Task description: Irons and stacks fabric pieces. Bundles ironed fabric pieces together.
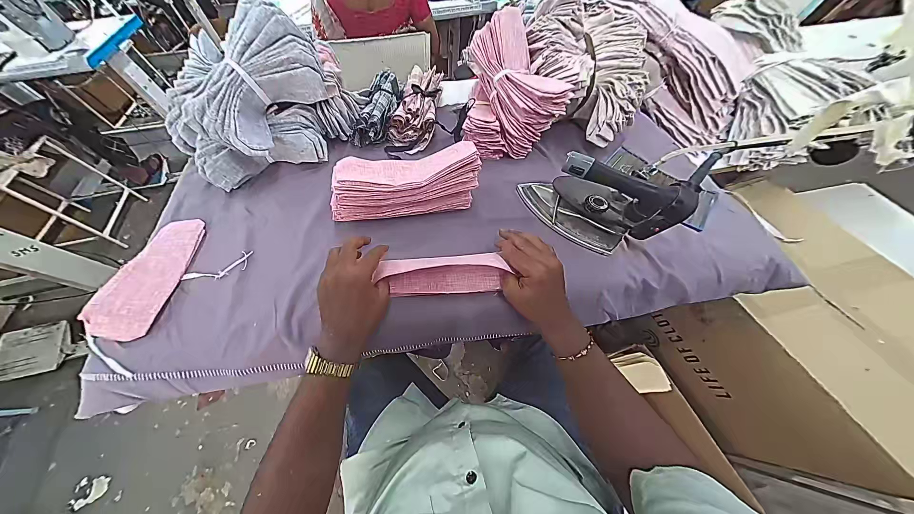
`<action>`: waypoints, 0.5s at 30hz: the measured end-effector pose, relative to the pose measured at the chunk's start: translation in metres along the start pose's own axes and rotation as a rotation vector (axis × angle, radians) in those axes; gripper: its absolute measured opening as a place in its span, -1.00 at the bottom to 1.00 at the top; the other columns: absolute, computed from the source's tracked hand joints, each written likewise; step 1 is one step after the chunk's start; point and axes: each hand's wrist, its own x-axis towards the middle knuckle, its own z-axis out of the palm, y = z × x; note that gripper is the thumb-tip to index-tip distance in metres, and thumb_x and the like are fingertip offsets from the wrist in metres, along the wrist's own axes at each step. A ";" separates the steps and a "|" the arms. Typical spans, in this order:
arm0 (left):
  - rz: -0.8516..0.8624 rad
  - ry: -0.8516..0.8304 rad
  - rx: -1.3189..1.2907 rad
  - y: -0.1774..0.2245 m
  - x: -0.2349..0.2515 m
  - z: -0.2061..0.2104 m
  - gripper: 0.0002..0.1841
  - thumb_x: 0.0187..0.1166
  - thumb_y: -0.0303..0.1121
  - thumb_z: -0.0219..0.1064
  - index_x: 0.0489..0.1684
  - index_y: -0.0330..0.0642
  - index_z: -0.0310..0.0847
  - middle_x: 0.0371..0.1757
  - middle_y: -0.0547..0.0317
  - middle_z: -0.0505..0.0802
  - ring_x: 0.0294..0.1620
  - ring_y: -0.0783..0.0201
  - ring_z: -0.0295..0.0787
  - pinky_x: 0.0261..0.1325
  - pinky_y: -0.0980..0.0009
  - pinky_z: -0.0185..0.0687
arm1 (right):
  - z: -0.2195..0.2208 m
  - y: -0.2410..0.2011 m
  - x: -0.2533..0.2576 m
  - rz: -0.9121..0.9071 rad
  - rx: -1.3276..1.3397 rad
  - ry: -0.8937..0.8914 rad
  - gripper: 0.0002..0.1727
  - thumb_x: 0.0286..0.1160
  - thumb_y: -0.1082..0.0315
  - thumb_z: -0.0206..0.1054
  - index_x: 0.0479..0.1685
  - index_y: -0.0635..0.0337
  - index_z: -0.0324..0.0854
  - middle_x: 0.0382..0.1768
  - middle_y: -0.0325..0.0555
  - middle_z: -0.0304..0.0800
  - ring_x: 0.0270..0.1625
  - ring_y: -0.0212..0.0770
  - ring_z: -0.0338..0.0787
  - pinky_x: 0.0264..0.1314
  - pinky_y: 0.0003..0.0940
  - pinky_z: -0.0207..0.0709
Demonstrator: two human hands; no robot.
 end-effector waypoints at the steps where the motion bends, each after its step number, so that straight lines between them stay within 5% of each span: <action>1: 0.051 -0.007 -0.021 -0.003 0.004 0.002 -0.60 0.38 -0.22 0.46 0.22 0.02 0.82 0.33 0.02 0.77 0.24 -0.07 0.71 0.21 -0.07 0.65 | 0.003 0.002 0.000 -0.001 -0.001 0.001 -0.65 0.46 0.29 0.24 0.09 0.10 0.87 0.30 -0.14 0.86 0.47 -0.08 0.73 0.45 0.10 0.54; 6: 0.312 0.013 -0.269 -0.003 -0.003 0.003 -0.73 0.63 -0.32 0.26 0.07 -0.08 0.88 0.18 0.18 0.93 0.30 0.24 0.83 0.43 0.18 0.72 | -0.010 -0.008 -0.007 -0.086 0.201 0.048 -0.79 0.55 0.37 0.34 -0.07 0.15 0.91 0.03 -0.15 0.98 0.20 -0.24 0.89 0.47 -0.06 0.60; 9: 0.314 -0.108 -0.255 -0.007 -0.007 0.009 -0.65 0.65 -0.39 0.11 0.13 -0.06 0.87 0.28 0.23 0.90 0.42 0.25 0.78 0.68 -0.02 0.48 | -0.008 -0.006 -0.019 -0.090 0.141 -0.049 -0.69 0.66 0.37 0.19 0.01 0.08 0.92 0.10 -0.21 0.97 0.31 -0.26 0.86 0.63 0.01 0.48; 15: 0.240 -0.173 -0.234 -0.005 -0.004 0.007 -0.57 0.62 -0.34 0.03 0.21 -0.03 0.86 0.34 0.26 0.88 0.50 0.26 0.72 0.76 -0.18 0.28 | -0.010 -0.010 -0.021 0.018 0.065 -0.091 -0.64 0.62 0.29 0.14 0.01 -0.09 0.92 0.14 -0.38 0.95 0.35 -0.37 0.82 0.67 0.30 0.19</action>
